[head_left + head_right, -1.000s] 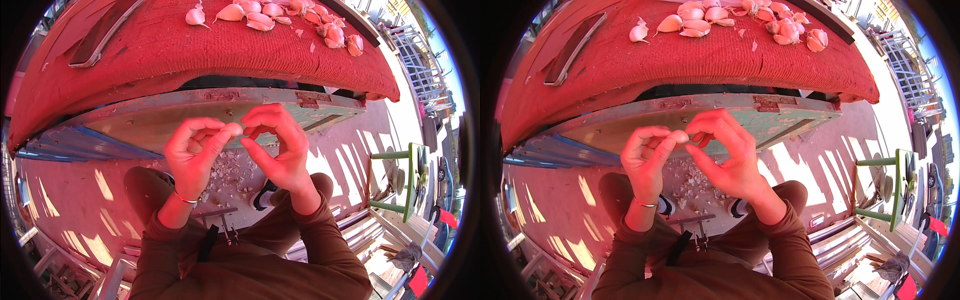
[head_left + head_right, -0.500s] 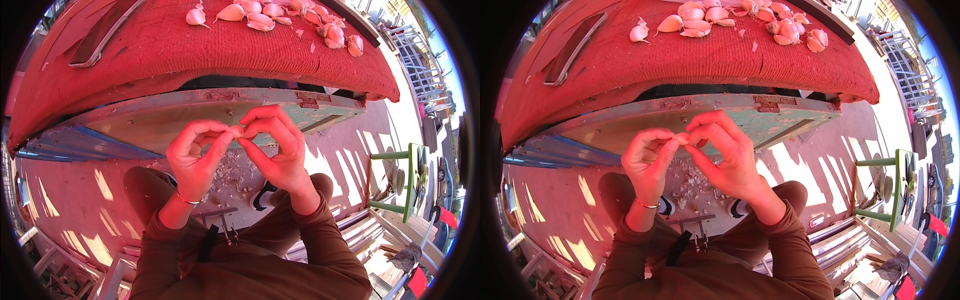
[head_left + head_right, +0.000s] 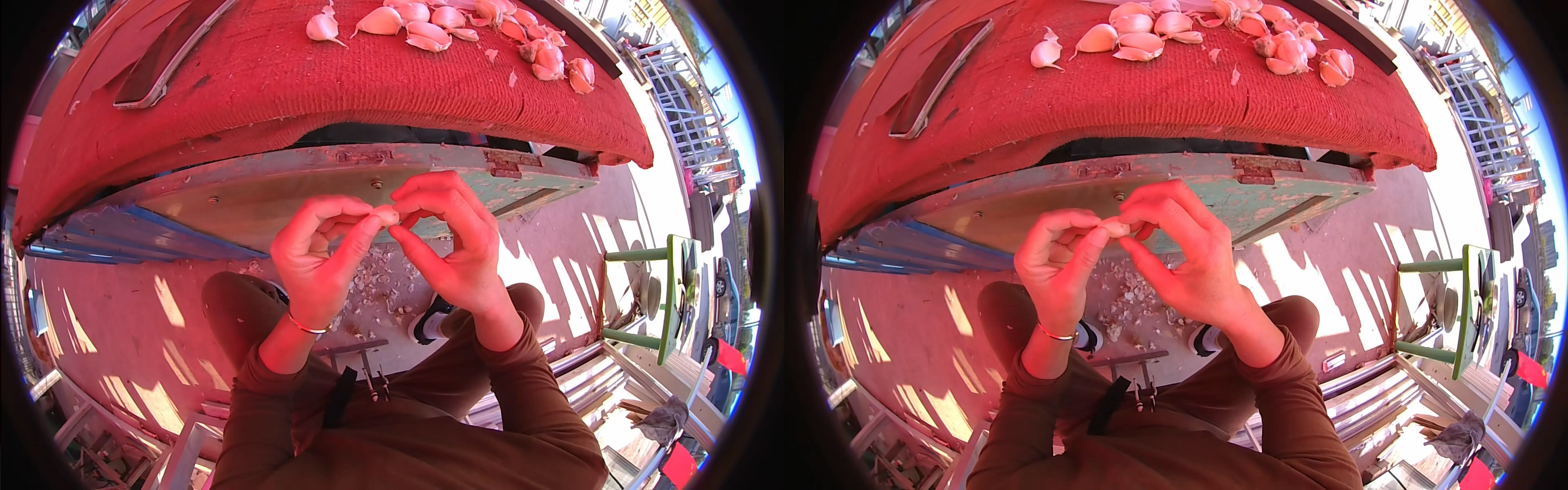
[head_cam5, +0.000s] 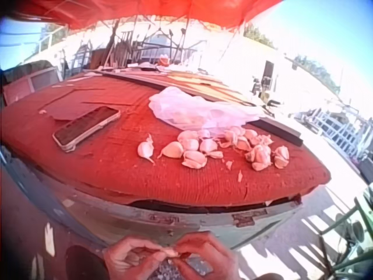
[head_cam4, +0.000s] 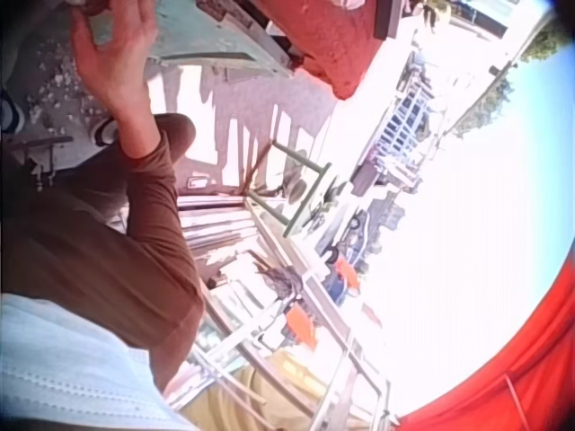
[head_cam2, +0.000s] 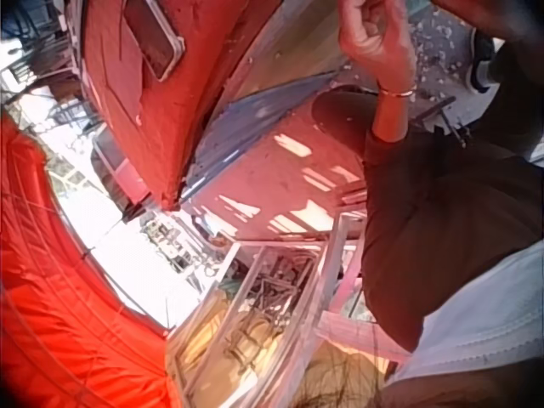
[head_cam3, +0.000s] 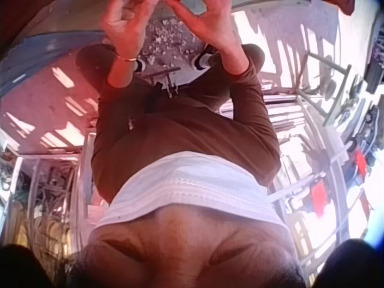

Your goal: The person peels garlic cloves by hand on a red cloth-covered surface, removing the outer skin and placing peeled cloves aside. A pair of scissors is briefly used to trim a clove. The work area is outdoors under bright sunlight.

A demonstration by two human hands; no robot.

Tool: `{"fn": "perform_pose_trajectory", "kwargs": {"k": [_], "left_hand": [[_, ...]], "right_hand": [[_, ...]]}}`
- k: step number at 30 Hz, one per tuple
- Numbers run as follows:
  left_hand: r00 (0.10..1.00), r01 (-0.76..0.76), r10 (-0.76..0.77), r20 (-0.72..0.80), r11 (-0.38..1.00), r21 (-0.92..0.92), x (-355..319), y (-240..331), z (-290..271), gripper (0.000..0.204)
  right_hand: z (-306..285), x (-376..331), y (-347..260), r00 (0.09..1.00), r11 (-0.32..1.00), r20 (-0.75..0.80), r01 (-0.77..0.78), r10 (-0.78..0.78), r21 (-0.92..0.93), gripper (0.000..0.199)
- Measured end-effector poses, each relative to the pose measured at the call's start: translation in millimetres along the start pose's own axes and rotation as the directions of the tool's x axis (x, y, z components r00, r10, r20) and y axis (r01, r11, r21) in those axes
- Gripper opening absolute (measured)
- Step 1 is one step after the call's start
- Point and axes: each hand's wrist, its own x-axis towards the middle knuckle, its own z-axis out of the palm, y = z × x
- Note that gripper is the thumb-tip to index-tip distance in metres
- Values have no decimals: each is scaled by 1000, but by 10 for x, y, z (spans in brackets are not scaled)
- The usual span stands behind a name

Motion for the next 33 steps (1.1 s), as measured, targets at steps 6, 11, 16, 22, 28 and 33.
{"fn": "perform_pose_trajectory", "kwargs": {"k": [6, 11, 16, 22, 28, 33], "left_hand": [[1000, 11, -12, -18, 1000, -7, -5, 2, 5, 14], [999, -10, 9, -49, 1000, -24, 14, -6, 27, 14], [998, 36, -39, -39, 996, -82, 20, 27, 32, 14], [1000, 14, -14, 11, 998, -54, 8, -8, -16, 14], [1000, 29, -29, 3, 999, -43, 12, 17, 0, 14], [1000, 27, -26, 17, 999, -42, -4, -8, -15, 15]], "right_hand": [[-15, -3, 27, 1000, 1000, 7, 19, -19, -16, 24], [-35, 2, -12, 999, 999, 29, 15, -13, -50, 25], [-68, 7, 28, 995, 990, 64, 80, -73, -115, 26], [-37, 9, -3, 999, 998, 41, 30, -28, -48, 28], [-70, 10, 18, 995, 992, 71, 79, -72, -94, 29], [-17, 3, -34, 998, 998, 12, -56, 55, 17, 23]]}}
